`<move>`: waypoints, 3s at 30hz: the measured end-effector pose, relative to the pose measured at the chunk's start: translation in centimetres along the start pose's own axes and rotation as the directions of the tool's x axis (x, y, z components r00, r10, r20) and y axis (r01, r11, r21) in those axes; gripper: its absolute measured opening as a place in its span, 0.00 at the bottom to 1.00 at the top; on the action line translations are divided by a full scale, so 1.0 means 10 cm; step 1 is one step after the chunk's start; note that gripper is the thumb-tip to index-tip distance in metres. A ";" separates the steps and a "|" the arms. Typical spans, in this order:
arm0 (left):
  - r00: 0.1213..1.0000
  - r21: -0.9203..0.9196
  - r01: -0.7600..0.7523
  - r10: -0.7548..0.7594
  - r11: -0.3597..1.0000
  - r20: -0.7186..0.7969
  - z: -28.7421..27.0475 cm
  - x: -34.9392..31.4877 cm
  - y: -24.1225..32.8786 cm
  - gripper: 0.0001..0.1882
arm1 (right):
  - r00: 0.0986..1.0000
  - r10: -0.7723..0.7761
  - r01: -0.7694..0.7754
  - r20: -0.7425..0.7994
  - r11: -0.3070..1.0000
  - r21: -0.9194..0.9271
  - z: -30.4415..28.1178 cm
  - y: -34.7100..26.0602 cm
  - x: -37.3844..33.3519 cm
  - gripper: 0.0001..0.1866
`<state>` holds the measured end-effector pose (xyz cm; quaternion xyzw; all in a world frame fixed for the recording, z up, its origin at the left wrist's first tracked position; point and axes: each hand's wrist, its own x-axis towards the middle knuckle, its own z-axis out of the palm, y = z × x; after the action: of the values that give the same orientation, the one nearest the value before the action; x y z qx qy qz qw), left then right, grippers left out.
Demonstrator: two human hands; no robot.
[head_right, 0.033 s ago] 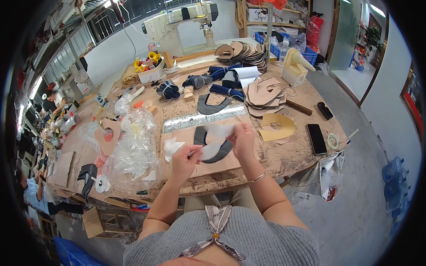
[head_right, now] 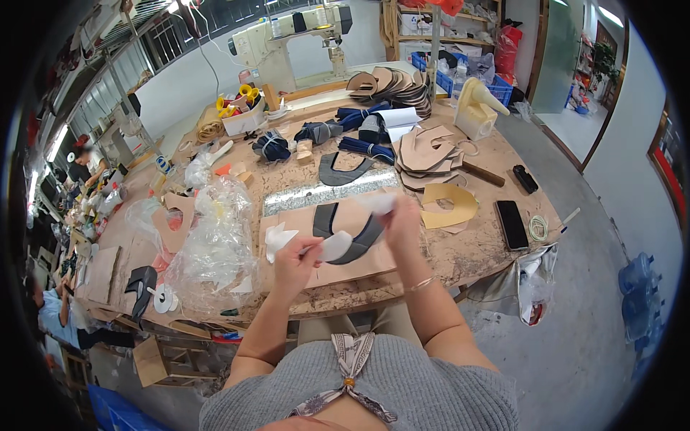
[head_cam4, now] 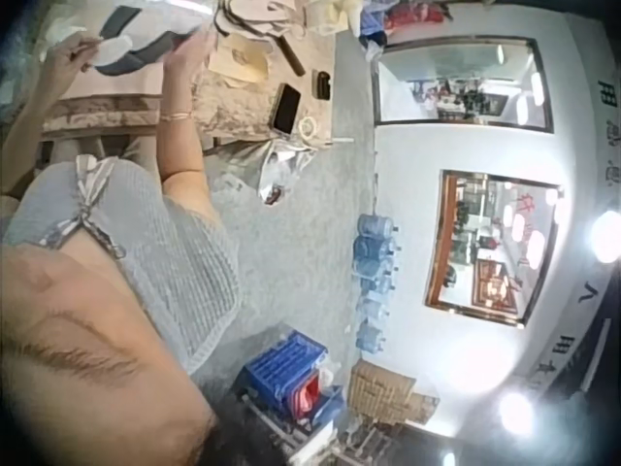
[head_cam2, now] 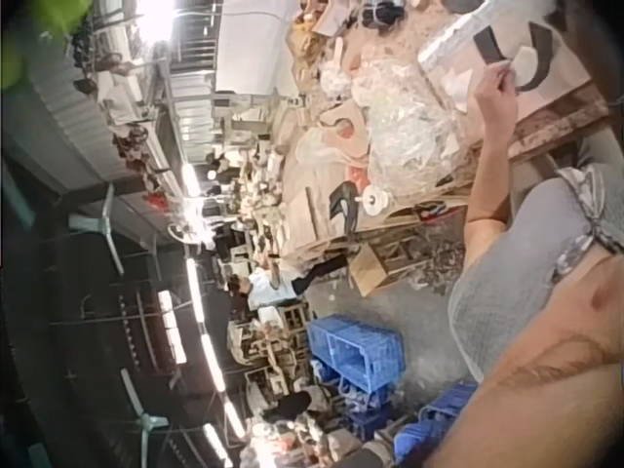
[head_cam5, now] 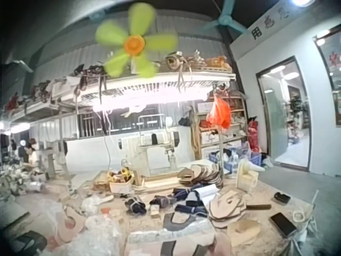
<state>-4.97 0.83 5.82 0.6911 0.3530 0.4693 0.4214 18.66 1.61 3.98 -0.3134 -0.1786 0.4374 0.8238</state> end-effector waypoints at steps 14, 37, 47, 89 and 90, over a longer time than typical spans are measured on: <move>1.000 -0.158 0.003 0.002 0.987 0.026 -0.23 0.07 -0.59 0.12 | 0.807 0.590 0.028 -0.024 -0.079 -0.997 -1.77 -1.62 -1.00 0.09; 0.928 0.165 0.223 -0.261 0.961 0.266 0.04 -0.15 -0.11 0.13 | 0.796 0.508 -0.126 0.328 0.669 -0.732 -0.23 -0.06 -0.65 0.15; 0.973 0.220 0.150 -0.183 0.964 0.140 0.09 0.24 -0.13 0.20 | 0.882 0.348 0.003 0.318 0.670 -0.743 -0.23 0.21 -0.36 0.15; 0.904 0.651 -0.412 0.193 0.637 0.382 0.46 -0.45 -0.43 0.43 | 0.663 0.028 0.746 0.748 0.054 -0.663 -0.45 0.15 -0.49 0.09; 0.923 0.564 -0.362 0.200 0.742 0.329 0.43 -0.41 -0.43 0.41 | 0.654 0.042 0.755 0.755 0.014 -0.655 -0.47 0.25 -0.61 0.10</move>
<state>-2.58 -2.21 -0.45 0.8883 0.3219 0.2974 0.1376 16.48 -4.15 -1.31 -0.5473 -0.7384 0.0333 0.3925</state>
